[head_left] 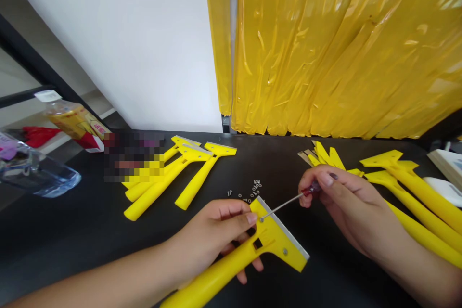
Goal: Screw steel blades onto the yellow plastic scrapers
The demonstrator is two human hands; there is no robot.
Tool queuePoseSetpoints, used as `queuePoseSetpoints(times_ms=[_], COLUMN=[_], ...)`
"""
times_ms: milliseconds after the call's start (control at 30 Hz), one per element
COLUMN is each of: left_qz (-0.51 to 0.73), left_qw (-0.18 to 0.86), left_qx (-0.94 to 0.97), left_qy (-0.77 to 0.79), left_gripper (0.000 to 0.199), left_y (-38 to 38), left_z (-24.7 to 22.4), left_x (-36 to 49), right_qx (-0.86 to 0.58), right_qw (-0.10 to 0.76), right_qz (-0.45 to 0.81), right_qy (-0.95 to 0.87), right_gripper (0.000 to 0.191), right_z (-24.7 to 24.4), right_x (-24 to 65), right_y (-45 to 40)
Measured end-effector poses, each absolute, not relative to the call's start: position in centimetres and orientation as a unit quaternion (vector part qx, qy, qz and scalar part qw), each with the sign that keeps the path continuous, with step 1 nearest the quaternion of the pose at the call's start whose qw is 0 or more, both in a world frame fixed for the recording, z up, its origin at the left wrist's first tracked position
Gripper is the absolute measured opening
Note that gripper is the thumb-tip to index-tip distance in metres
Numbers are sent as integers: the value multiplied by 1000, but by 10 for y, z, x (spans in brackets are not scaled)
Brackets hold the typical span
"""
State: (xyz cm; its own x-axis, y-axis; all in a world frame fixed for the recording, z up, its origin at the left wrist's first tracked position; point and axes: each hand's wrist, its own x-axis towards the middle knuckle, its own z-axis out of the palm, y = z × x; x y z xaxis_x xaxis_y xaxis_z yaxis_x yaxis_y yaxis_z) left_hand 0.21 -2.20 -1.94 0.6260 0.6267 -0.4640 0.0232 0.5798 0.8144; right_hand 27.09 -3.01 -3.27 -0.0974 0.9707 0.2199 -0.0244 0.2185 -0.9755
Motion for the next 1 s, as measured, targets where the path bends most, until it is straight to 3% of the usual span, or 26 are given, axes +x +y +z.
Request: queuePoseSetpoints(times_ms=[1000], left_qz=[193], left_qw=[811], left_qx=[403], left_qy=[378], left_gripper=[24], left_y=[-20], left_z=[-19], left_x=[2], right_qx=[-410], right_qw=[535], right_qz=[462], right_qy=[-577], right_gripper=[24], right_z=[-32], right_x=[270], right_y=[-33])
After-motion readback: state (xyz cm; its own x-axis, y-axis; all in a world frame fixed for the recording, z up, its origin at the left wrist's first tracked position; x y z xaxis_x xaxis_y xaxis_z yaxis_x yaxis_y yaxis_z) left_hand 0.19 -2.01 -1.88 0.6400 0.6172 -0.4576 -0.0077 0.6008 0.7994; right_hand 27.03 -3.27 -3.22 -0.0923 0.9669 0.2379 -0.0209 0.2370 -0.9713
